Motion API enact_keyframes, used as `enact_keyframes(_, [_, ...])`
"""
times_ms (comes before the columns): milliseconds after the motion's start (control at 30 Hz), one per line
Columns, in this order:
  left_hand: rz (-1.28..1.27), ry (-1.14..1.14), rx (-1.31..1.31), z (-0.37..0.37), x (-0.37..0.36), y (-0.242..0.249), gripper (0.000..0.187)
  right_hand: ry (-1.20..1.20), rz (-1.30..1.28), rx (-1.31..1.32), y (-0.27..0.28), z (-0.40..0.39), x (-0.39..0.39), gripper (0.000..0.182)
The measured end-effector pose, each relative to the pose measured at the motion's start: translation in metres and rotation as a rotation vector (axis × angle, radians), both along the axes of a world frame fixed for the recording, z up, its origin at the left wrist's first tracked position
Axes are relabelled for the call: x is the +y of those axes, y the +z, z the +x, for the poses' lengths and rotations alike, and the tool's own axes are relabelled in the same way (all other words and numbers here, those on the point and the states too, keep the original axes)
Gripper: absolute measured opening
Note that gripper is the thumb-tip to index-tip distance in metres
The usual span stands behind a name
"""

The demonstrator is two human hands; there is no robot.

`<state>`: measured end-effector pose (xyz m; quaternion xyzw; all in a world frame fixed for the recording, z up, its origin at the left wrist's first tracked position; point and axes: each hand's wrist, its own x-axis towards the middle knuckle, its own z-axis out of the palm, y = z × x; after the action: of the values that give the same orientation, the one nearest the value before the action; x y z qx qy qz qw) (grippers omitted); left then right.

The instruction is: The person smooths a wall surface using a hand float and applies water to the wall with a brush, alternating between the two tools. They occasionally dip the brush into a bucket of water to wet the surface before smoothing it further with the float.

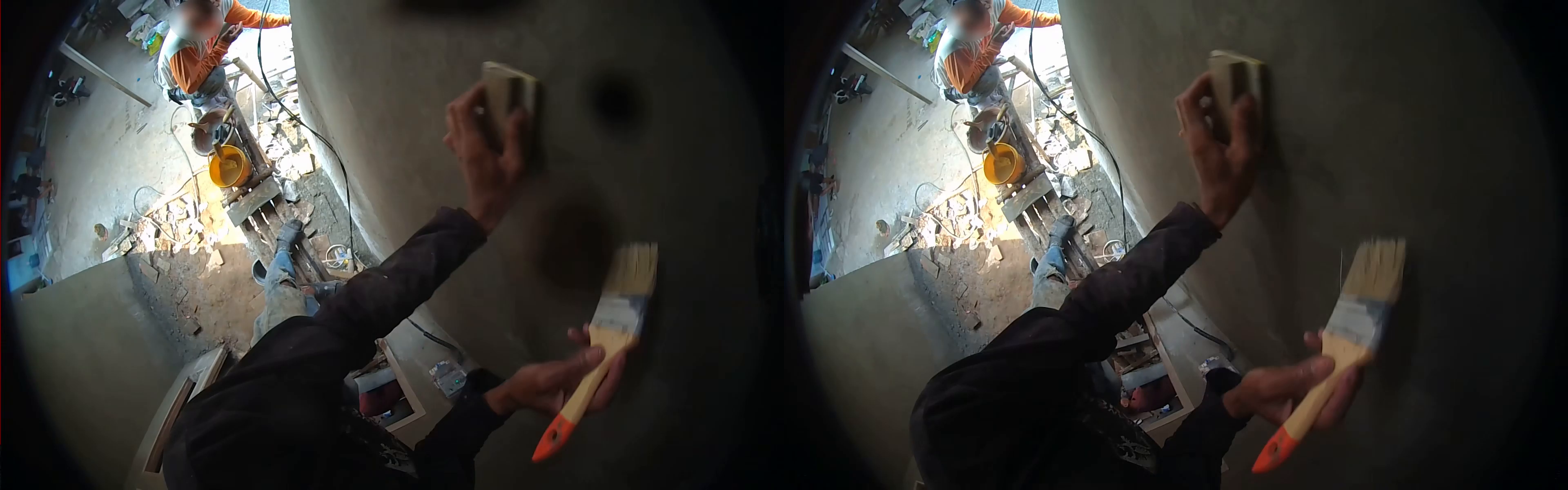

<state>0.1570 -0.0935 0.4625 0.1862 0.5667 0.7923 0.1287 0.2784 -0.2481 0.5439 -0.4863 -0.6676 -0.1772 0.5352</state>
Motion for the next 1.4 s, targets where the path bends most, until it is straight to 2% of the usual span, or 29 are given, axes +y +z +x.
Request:
enact_keyframes(33, [0.008,-0.011,0.27,0.009,-0.014,0.024,0.049,0.022,0.019,0.092,-0.006,0.021,-0.014,0.025])
enact_keyframes(100, [0.02,-0.092,0.385,0.051,-0.05,-0.024,0.05,-0.039,-0.076,0.226,-0.037,0.042,-0.043,0.03])
enact_keyframes(133, [0.035,-0.161,0.504,0.062,-0.054,-0.045,0.052,-0.102,-0.289,0.221,-0.054,0.048,-0.065,0.031])
enact_keyframes(167, [0.051,-0.146,0.505,0.056,-0.047,-0.05,0.052,-0.109,-0.468,0.243,-0.068,0.052,-0.085,0.031])
enact_keyframes(200, [-0.027,-0.097,0.28,0.046,-0.041,-0.056,0.05,-0.13,-0.629,0.33,-0.088,0.066,-0.111,0.033])
enact_keyframes(233, [-0.112,-0.053,0.057,0.038,-0.033,-0.061,0.049,-0.095,-0.623,0.409,-0.108,0.072,-0.131,0.034])
enact_keyframes(333, [0.04,0.046,0.172,-0.005,0.002,0.0,0.054,-0.181,-0.915,0.426,-0.133,0.082,-0.178,0.032])
enact_keyframes(367, [0.03,0.032,0.167,0.008,-0.011,-0.011,0.054,-0.21,-0.981,0.482,-0.137,0.082,-0.189,0.031])
enact_keyframes(433, [0.019,-0.166,0.491,0.038,-0.051,-0.054,0.051,-0.204,-1.016,0.491,-0.142,0.078,-0.196,0.031])
enact_keyframes(467, [-0.053,-0.143,0.445,0.048,-0.057,-0.088,0.052,-0.19,-1.048,0.494,-0.144,0.08,-0.195,0.03])
enact_keyframes(500, [-0.04,-0.143,0.449,0.043,-0.046,-0.085,0.052,-0.188,-1.036,0.499,-0.147,0.084,-0.194,0.03])
enact_keyframes(567, [-0.059,-0.063,-0.103,0.02,-0.014,-0.077,0.06,-0.133,-0.965,0.258,-0.156,0.094,-0.202,0.03])
enact_keyframes(600, [-0.002,0.0,-0.101,0.01,-0.002,-0.044,0.057,-0.124,-0.947,0.297,-0.163,0.097,-0.206,0.031])
enact_keyframes(633, [-0.018,-0.013,-0.105,0.018,-0.014,-0.047,0.057,-0.141,-0.961,0.299,-0.161,0.095,-0.21,0.031])
enact_keyframes(700, [0.005,-0.095,0.545,0.031,-0.045,-0.045,0.046,-0.185,-1.037,0.497,-0.157,0.087,-0.201,0.031])
enact_keyframes(767, [-0.049,-0.148,0.576,0.043,-0.05,-0.099,0.046,-0.181,-1.032,0.526,-0.154,0.088,-0.197,0.032])
enact_keyframes(833, [-0.137,-0.112,-0.216,0.029,-0.024,-0.121,0.055,-0.123,-0.945,0.482,-0.152,0.09,-0.197,0.033])
enact_keyframes(867, [0.059,-0.039,-0.348,0.013,-0.004,-0.089,0.06,-0.164,-0.999,0.552,-0.144,0.084,-0.194,0.03])
enact_keyframes(900, [0.056,-0.036,-0.345,0.008,-0.005,-0.057,0.06,-0.161,-1.003,0.553,-0.146,0.083,-0.191,0.03])
enact_keyframes(967, [0.112,-0.089,0.482,0.01,-0.023,-0.015,0.057,-0.19,-1.031,0.59,-0.145,0.08,-0.192,0.03])
enact_keyframes(1000, [0.122,-0.227,0.661,0.017,-0.044,-0.022,0.054,-0.193,-1.062,0.617,-0.148,0.083,-0.193,0.029])
enact_keyframes(1033, [0.129,-0.212,0.666,0.016,-0.043,-0.038,0.054,-0.177,-1.054,0.613,-0.146,0.085,-0.193,0.029])
enact_keyframes(1100, [-0.1,-0.11,0.165,0.016,-0.029,-0.068,0.053,-0.092,-1.027,0.564,-0.148,0.087,-0.195,0.031])
enact_keyframes(1133, [0.075,-0.078,-0.213,0.001,-0.002,-0.055,0.055,-0.101,-1.018,0.565,-0.148,0.086,-0.196,0.033])
enact_keyframes(1167, [0.071,-0.08,-0.211,-0.006,0.005,-0.026,0.055,-0.104,-1.021,0.568,-0.149,0.085,-0.198,0.033])
enact_keyframes(1233, [0.146,0.085,0.268,-0.018,0.015,0.037,0.052,-0.112,-1.015,0.58,-0.156,0.084,-0.195,0.033])
enact_keyframes(1267, [0.235,-0.007,0.501,-0.007,-0.002,0.043,0.056,-0.125,-1.031,0.575,-0.151,0.085,-0.2,0.033])
enact_keyframes(1367, [0.109,-0.053,0.655,0.001,-0.025,-0.027,0.055,-0.062,-1.075,0.586,-0.147,0.083,-0.185,0.033])
enact_keyframes(1400, [0.023,-0.039,0.382,-0.006,-0.013,-0.04,0.054,-0.05,-1.022,0.559,-0.147,0.082,-0.183,0.032])
